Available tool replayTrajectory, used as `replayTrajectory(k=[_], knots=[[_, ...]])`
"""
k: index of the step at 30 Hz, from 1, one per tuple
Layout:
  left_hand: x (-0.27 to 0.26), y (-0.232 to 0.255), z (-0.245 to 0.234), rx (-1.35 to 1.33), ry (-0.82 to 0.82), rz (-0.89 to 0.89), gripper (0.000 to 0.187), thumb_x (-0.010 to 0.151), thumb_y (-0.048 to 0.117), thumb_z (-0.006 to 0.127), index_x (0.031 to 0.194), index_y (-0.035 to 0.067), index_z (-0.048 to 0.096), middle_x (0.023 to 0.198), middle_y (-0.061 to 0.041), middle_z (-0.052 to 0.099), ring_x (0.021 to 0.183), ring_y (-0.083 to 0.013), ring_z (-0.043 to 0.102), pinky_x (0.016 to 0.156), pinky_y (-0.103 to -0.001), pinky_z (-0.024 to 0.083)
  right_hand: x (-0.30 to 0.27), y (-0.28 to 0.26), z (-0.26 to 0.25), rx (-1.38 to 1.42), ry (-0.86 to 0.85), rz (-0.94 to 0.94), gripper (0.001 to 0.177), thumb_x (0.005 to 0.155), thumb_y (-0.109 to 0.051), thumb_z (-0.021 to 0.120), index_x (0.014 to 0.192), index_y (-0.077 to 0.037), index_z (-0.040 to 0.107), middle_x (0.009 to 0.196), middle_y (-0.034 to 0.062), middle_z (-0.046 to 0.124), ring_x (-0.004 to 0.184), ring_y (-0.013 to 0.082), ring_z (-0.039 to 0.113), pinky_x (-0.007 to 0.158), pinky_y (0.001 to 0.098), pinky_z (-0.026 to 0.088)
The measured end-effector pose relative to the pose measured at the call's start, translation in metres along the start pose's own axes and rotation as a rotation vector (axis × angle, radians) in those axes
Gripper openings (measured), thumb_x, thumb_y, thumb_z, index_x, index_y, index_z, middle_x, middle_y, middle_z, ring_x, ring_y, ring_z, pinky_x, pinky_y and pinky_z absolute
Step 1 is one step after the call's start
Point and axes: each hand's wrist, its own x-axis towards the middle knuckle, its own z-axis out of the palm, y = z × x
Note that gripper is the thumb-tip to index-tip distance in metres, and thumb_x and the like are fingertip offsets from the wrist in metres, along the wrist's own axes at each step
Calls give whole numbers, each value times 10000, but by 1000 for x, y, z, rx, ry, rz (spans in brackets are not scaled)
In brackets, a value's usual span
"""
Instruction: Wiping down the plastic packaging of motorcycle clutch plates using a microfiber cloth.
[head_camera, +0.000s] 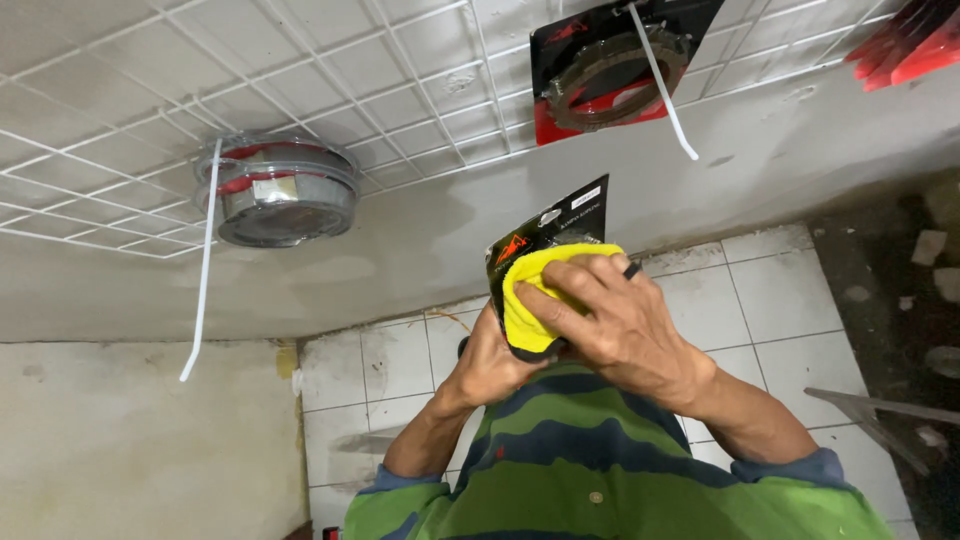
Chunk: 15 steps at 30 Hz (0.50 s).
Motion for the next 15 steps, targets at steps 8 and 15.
replayTrajectory(k=[8, 15], knots=[[5, 8, 10, -315, 15, -25, 310, 742, -141, 789, 1005, -54, 649, 741, -132, 665, 638, -125, 625, 650, -307, 568, -23, 15, 8, 898, 94, 251, 232, 988, -159, 613, 998, 12, 771, 984, 132, 713, 829, 274, 696, 748, 402, 581], [3, -6, 8, -592, 91, 52, 544, 854, 177, 478, 1278, -156, 547, 1092, -259, 694, 1008, -247, 673, 975, -460, 537, -15, -18, 0, 786, 82, 259, 199, 958, -86, 642, 1074, 44, 739, 1139, 211, 736, 993, 378, 746, 863, 479, 590]])
